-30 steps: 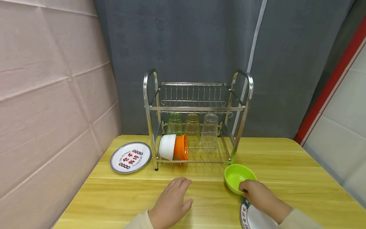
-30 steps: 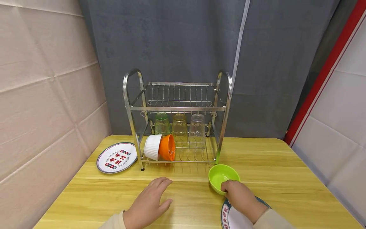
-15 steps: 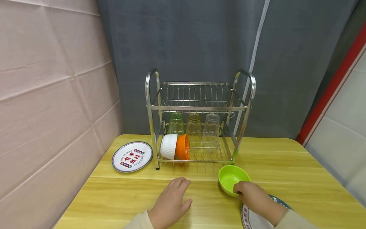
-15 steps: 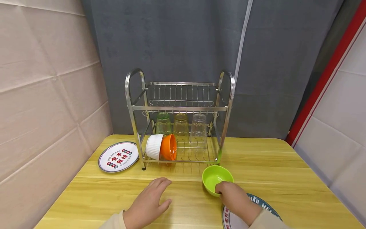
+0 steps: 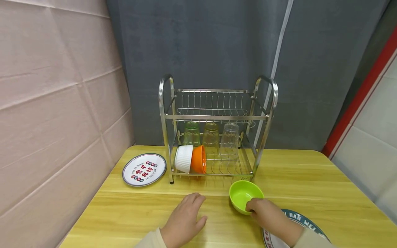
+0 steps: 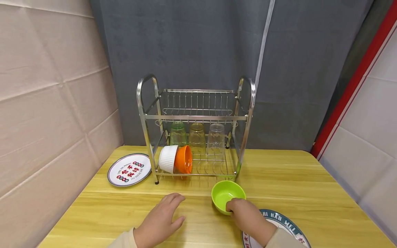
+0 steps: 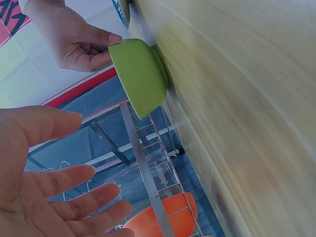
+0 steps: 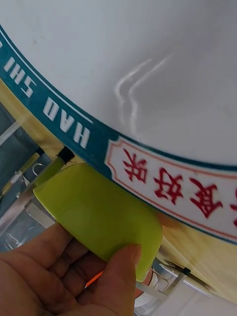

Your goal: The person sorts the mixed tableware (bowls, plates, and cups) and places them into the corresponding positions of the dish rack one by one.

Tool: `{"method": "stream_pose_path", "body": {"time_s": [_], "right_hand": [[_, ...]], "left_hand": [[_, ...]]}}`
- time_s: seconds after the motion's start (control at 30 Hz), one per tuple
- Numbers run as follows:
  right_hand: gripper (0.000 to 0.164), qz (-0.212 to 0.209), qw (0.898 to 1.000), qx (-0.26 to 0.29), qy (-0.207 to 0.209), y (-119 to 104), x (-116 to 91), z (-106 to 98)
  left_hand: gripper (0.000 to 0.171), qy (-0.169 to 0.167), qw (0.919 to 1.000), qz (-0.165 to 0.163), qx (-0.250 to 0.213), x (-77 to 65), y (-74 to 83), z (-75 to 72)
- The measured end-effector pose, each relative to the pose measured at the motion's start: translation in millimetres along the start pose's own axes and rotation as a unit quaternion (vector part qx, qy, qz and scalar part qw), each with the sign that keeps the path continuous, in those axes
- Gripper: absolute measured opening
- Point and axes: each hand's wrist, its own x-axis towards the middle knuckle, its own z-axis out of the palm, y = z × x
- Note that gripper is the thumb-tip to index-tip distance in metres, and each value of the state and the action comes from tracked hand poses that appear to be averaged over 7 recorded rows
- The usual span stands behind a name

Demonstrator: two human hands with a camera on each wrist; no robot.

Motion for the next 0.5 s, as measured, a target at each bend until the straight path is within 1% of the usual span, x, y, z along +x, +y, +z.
{"method": "stream_pose_path", "body": {"time_s": [0.17, 0.3, 0.5], "right_hand": [[0.021, -0.029, 0.999, -0.01, 0.011, -3.9, 1.8, 3.4], [0.021, -0.057, 0.998, -0.01, 0.012, -6.7, 4.0, 4.5], [0.022, -0.071, 0.997, -0.006, 0.01, -10.9, 9.3, 7.1]], "left_hand": [[0.045, -0.004, 1.0, -0.005, -0.003, -0.2, -0.6, 0.3], [0.045, -0.01, 0.9999, -0.011, -0.004, -0.2, -1.1, -0.3], [0.046, -0.005, 0.9999, -0.016, 0.0, -0.9, -2.7, 0.0]]}}
